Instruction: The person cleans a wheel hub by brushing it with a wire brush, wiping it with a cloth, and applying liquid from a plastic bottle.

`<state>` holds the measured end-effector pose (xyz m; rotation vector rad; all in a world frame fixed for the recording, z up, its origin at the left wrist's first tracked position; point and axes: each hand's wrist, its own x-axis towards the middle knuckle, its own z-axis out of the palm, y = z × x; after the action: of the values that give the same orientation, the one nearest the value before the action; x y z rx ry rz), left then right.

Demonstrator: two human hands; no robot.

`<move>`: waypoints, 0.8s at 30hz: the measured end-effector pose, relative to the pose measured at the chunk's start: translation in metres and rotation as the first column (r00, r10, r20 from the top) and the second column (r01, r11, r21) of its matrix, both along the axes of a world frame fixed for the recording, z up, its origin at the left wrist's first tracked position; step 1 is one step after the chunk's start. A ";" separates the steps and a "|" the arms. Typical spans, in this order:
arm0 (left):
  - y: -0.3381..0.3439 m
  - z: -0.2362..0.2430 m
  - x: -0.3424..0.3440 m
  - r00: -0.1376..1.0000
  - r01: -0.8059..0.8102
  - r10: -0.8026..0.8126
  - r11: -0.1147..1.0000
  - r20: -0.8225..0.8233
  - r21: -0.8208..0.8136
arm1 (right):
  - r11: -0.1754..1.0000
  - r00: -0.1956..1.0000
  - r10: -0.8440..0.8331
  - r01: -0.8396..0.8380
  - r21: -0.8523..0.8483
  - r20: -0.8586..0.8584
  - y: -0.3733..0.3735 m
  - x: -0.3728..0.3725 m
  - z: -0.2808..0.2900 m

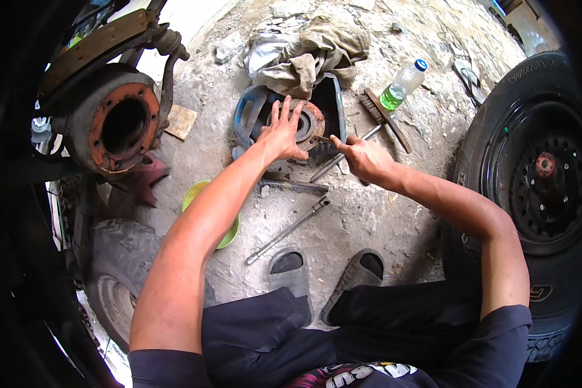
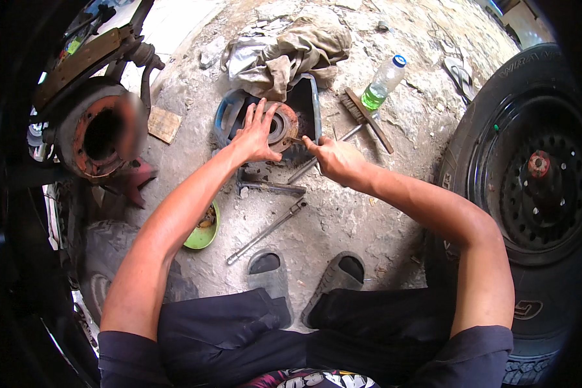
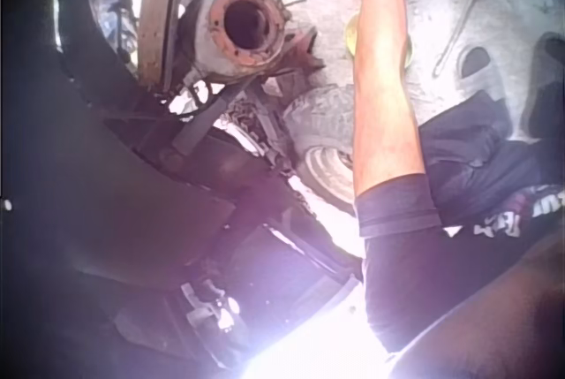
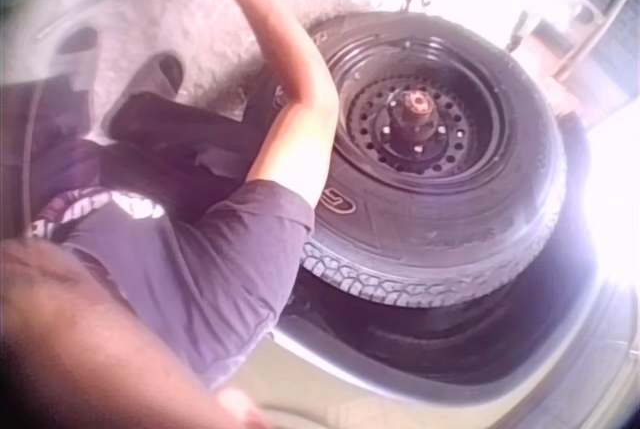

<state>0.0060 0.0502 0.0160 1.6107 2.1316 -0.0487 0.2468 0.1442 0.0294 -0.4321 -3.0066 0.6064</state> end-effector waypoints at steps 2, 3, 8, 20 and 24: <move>-0.003 -0.002 -0.001 1.000 -0.009 0.009 1.000 0.000 0.012 | 1.000 0.999 -0.019 0.020 -0.013 0.029 0.001 -0.005 0.006; -0.003 -0.003 -0.003 1.000 -0.017 0.017 1.000 -0.002 0.019 | 0.999 0.997 -0.047 0.048 -0.015 0.063 0.006 -0.011 0.009; 0.001 0.000 0.004 0.999 -0.033 0.033 0.999 0.002 -0.009 | 0.997 0.993 -0.072 0.069 0.037 0.089 0.015 -0.011 0.005; 0.001 0.001 0.002 1.000 -0.029 0.029 0.999 0.002 -0.016 | 0.995 0.990 -0.078 0.070 0.076 0.116 0.020 -0.016 0.010; -0.002 0.004 0.004 1.000 -0.020 0.020 1.000 0.004 -0.005 | 1.000 0.993 -0.020 0.017 0.023 0.117 -0.001 -0.005 0.010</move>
<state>0.0096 0.0486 0.0197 1.5859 2.1426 -0.0446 0.2418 0.1428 0.0389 -0.5111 -3.1126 0.5647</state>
